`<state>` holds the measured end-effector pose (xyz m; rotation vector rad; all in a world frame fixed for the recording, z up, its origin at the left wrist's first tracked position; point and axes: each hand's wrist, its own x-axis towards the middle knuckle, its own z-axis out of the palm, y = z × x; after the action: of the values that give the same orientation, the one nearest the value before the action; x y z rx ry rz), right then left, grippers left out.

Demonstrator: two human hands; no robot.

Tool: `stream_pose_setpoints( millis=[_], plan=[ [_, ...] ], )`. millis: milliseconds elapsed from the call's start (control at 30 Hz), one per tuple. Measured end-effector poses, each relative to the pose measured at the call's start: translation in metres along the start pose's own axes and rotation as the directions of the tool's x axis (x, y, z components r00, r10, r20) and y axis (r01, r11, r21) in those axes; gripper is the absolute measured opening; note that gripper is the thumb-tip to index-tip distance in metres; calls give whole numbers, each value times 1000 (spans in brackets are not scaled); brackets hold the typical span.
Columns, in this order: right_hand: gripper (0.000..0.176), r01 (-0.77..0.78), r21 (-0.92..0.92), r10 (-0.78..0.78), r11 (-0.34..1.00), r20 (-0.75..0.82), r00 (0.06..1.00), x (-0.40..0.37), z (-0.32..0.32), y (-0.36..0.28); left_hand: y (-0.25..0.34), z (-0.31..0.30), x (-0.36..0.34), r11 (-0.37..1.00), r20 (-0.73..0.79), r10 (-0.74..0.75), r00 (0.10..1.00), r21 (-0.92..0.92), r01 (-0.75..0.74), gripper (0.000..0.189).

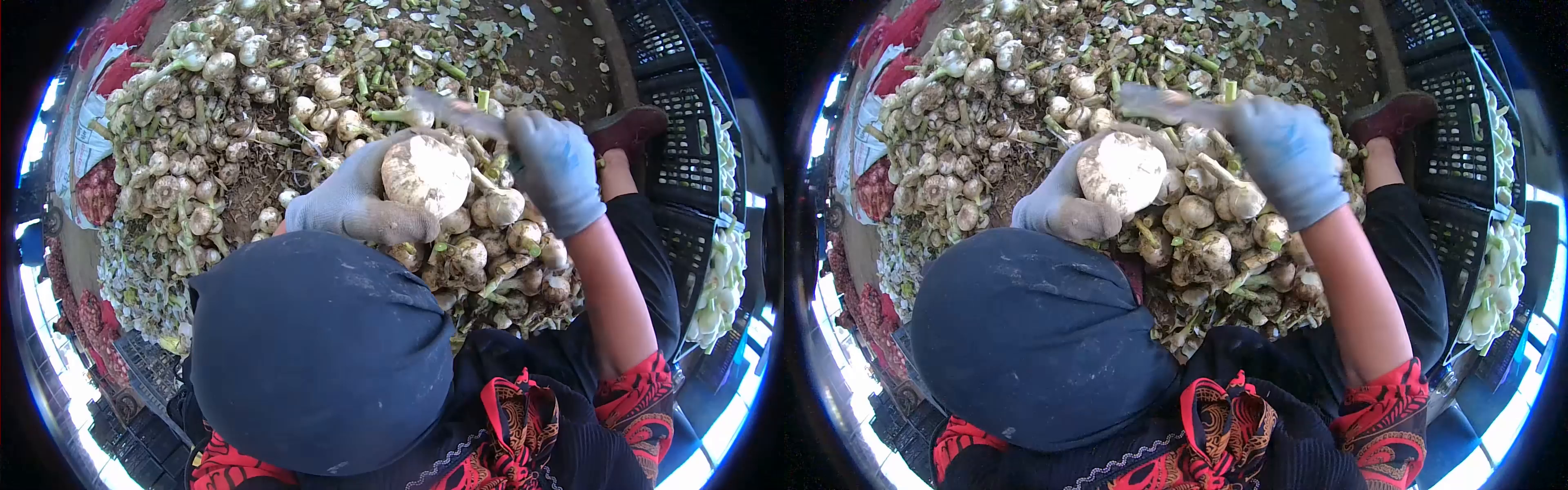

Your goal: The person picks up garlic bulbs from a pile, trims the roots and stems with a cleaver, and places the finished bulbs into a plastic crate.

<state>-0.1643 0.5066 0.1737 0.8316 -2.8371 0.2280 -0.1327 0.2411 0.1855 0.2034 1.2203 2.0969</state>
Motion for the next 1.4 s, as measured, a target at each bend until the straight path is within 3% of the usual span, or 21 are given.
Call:
stream_pose_setpoints(
  millis=[33, 133, 167, 233, 267, 533, 633, 700, 733, 800, 833, 867, 933, 967, 1033, 1067, 1200, 1267, 1333, 1367, 1400],
  plan=[
    [22, -59, 12, 59, 998, 12, 998, 1, 2, 11, 7, -1, -1, 996, -2, -62, 998, -64, 62, 86],
    [20, -275, 190, 299, 942, -112, 948, -14, -16, -1, 4, -3, 0, 998, -159, 54, 986, -16, -57, 89],
    [19, -376, 281, 419, 883, -110, 901, -15, -21, -10, -4, -10, 5, 989, -222, 107, 969, 123, -81, 90],
    [20, -457, 556, 556, 694, -12, 831, -17, -13, -17, -20, -24, 13, 968, -260, 250, 933, 33, -250, 88],
    [21, -478, 671, 605, 567, 55, 794, -17, -10, -21, -21, -26, 13, 969, -268, 241, 933, 19, -245, 87],
    [19, -414, 437, 496, 799, -91, 863, 4, -38, -49, -10, 12, 19, 976, -389, 212, 896, 47, -210, 72],
    [13, -258, 427, 402, 867, -290, 869, 9, -30, -51, -8, 11, 24, 970, -340, 211, 916, -43, -239, 70],
    [17, -400, 441, 473, 804, -66, 878, -2, -24, -44, -9, 19, 27, 921, -354, 253, 900, -197, -336, 64],
    [18, -466, 409, 488, 785, 57, 871, -12, -13, -35, -7, 6, 32, 903, -199, 296, 934, -260, -341, 59],
    [23, -589, 404, 516, 700, 284, 808, -39, -5, -21, 1, -9, 37, 848, -32, 426, 904, -333, -412, 55],
    [23, -603, 422, 534, 677, 281, 797, -49, -9, -21, 6, -11, 35, 816, 35, 490, 871, -368, -445, 54],
    [23, -592, 513, 560, 622, 237, 794, -61, -24, -21, 8, -10, 28, 856, -238, 438, 867, -184, -483, 52],
    [30, -597, 616, 621, 515, 213, 755, -76, -43, -9, 2, -32, 25, 918, -295, 379, 877, -1, -398, 48],
    [31, -607, 690, 692, 396, 210, 690, -76, -55, -8, -6, -41, 26, 951, -387, 308, 869, 107, -290, 48],
    [32, -760, 586, 804, 281, 288, 520, -83, -69, 12, -26, -62, 34, 950, -558, 198, 806, 313, -16, 52],
    [32, -734, 625, 810, 265, 269, 522, -84, -66, 13, -36, -73, 36, 902, -639, 181, 748, 411, 133, 55],
    [37, -663, 682, 771, 307, 230, 594, -91, -60, 16, -42, -49, 47, 692, -561, 182, 808, 656, 300, 80],
    [38, -655, 668, 727, 353, 245, 642, -95, -56, 17, -39, -50, 46, 761, -542, 166, 824, 602, 243, 79],
    [35, -673, 692, 748, 261, 296, 594, -94, -61, 16, -34, -57, 39, 817, -524, 161, 836, 546, 185, 70],
    [34, -680, 702, 757, 213, 321, 569, -94, -60, 16, -33, -72, 30, 738, -549, 130, 825, 609, 289, 63],
    [34, -644, 715, 768, 270, 243, 592, -95, -56, 18, -33, -90, 22, 644, -575, 105, 812, 661, 385, 56]
  ],
)
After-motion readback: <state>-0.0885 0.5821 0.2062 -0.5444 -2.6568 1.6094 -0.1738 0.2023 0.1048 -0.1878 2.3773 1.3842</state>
